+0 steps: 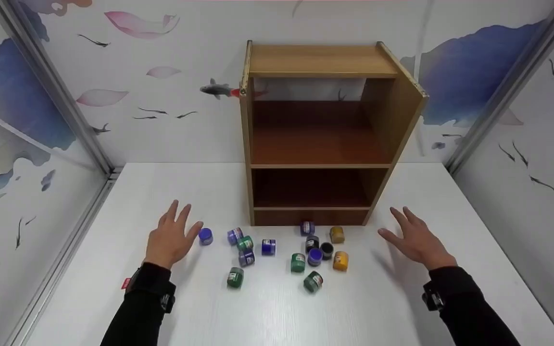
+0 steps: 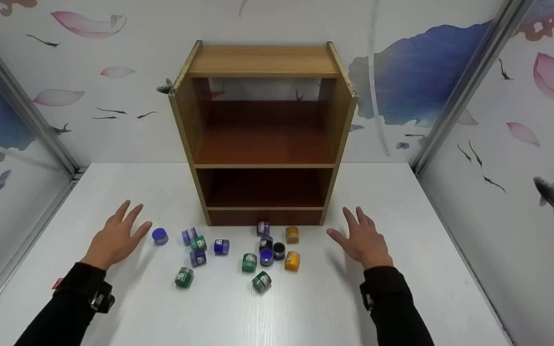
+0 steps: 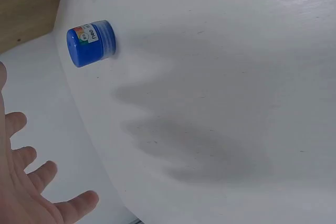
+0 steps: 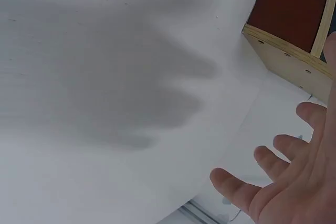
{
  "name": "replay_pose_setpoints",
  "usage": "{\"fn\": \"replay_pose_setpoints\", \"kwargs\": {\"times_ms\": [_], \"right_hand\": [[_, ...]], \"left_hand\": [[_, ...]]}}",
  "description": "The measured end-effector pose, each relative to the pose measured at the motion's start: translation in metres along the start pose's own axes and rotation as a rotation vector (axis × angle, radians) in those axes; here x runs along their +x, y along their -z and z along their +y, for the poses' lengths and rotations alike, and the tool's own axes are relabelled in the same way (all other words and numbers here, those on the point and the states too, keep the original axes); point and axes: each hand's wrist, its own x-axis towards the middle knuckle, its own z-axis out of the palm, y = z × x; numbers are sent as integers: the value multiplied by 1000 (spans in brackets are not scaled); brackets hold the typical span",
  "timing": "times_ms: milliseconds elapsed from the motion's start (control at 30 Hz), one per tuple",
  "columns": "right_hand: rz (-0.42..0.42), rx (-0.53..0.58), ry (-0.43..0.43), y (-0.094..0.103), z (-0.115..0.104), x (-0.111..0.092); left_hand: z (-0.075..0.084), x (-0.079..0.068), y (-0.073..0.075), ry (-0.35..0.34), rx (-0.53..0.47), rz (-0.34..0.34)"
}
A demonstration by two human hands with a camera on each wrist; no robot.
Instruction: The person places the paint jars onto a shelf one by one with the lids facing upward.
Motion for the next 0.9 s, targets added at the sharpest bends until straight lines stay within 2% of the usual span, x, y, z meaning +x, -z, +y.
{"fn": "replay_pose_setpoints", "kwargs": {"times_ms": [100,267,367,533,733,900], "right_hand": [[-43,-11,-3,7,-5,-1],[-104,-31,-14,19,-12,-3],[-117,-34,4,24,-16,-3],[-130,-35,37,33,-25,-1],[-116,-32,78,40,-31,6],[-113,-20,71,47,-36,12]], "left_hand": [[3,1,6,0,-2,-13],[9,4,13,22,-11,-72],[11,5,16,31,-5,-110],[15,7,19,10,11,-141],[22,10,19,-11,12,-139],[26,12,13,-43,42,-116]]}}
